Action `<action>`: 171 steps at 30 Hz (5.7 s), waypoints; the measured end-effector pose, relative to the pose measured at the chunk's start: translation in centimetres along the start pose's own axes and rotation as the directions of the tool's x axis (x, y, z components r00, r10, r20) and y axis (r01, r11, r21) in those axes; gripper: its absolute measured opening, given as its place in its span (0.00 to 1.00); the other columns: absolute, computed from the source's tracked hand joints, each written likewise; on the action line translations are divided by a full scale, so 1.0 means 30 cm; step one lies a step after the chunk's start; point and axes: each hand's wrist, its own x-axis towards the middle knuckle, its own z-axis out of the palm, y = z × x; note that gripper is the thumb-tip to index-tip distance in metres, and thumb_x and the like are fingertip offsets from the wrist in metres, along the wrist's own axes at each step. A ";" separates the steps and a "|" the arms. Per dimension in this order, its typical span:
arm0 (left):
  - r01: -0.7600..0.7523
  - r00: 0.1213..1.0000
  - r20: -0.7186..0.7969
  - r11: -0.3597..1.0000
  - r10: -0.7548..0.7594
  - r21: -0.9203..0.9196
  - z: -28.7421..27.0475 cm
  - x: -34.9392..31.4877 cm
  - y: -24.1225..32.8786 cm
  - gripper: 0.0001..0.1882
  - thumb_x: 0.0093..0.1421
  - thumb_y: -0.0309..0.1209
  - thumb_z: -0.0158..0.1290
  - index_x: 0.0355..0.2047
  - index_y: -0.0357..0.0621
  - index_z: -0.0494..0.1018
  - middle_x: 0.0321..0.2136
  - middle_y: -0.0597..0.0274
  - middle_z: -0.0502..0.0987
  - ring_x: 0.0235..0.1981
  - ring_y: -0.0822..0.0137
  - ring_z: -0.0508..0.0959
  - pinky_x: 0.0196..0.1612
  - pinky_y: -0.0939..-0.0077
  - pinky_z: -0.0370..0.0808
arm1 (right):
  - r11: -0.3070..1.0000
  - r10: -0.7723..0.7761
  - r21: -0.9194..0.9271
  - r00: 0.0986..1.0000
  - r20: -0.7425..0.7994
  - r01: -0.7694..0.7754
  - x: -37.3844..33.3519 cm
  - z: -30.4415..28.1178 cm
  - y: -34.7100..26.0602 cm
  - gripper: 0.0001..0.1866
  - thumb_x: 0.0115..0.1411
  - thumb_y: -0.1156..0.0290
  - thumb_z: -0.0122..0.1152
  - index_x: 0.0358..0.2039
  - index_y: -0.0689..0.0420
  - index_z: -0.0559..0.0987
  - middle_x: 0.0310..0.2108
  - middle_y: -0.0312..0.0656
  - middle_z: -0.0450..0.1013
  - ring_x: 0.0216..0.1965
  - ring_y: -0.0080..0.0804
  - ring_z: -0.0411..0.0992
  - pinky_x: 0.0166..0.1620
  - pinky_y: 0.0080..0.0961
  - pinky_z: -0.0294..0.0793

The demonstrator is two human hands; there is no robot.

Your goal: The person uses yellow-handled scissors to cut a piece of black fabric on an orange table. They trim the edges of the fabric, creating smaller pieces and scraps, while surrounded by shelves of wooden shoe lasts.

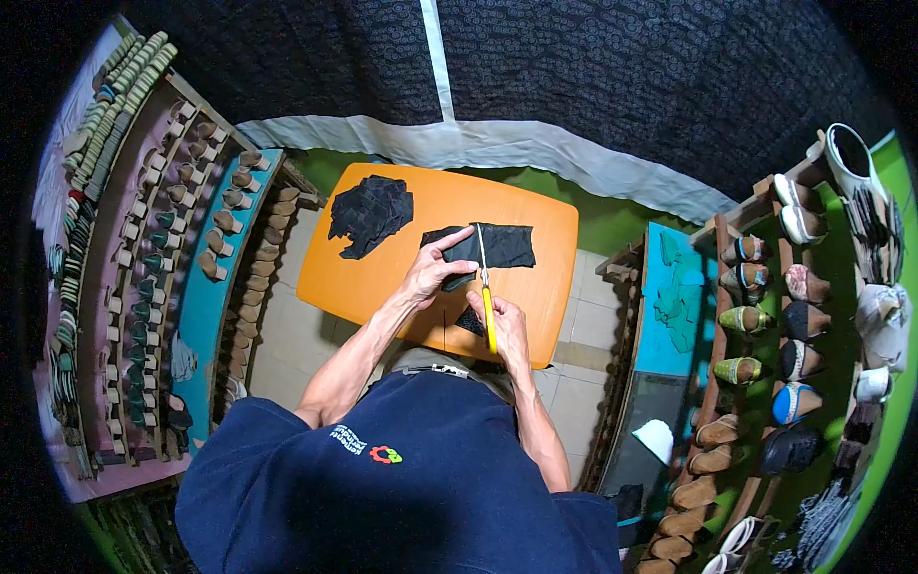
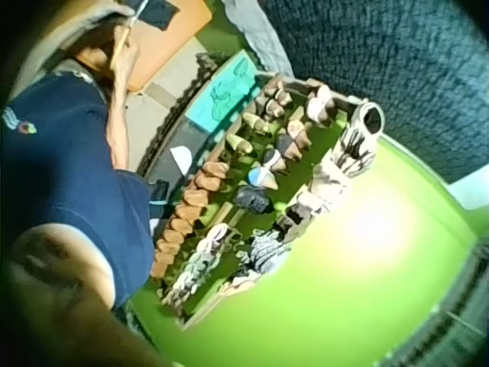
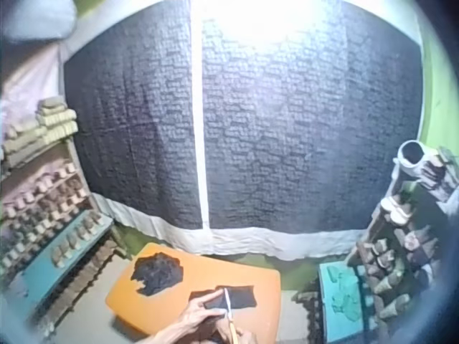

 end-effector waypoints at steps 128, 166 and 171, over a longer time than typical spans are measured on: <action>0.174 0.898 0.233 0.787 -0.374 0.592 -0.215 0.056 0.111 0.11 0.51 0.25 0.67 0.37 0.39 0.84 0.32 0.60 0.85 0.34 0.73 0.82 0.45 0.78 0.77 | 0.996 0.087 -0.003 0.928 0.362 -0.092 -0.103 -0.013 0.016 0.26 0.67 0.43 0.54 0.30 0.57 0.74 0.19 0.32 0.65 0.20 0.20 0.65 0.23 0.22 0.69; 0.194 0.978 0.032 0.952 -0.207 0.238 -0.147 -0.014 0.009 0.20 0.53 0.24 0.66 0.48 0.37 0.79 0.33 0.56 0.84 0.31 0.72 0.83 0.37 0.79 0.80 | 0.947 0.084 0.268 0.941 0.327 -0.178 -0.059 0.021 0.108 0.29 0.68 0.41 0.49 0.31 0.59 0.70 0.15 0.32 0.59 0.13 0.21 0.59 0.16 0.22 0.61; 0.157 0.988 -0.007 0.981 -0.157 0.116 -0.113 -0.044 -0.023 0.21 0.54 0.23 0.66 0.49 0.38 0.79 0.35 0.58 0.83 0.32 0.72 0.83 0.36 0.80 0.81 | 0.950 0.090 0.265 0.959 0.268 -0.163 -0.065 0.034 0.096 0.30 0.67 0.39 0.51 0.29 0.57 0.70 0.14 0.30 0.58 0.12 0.19 0.58 0.15 0.21 0.59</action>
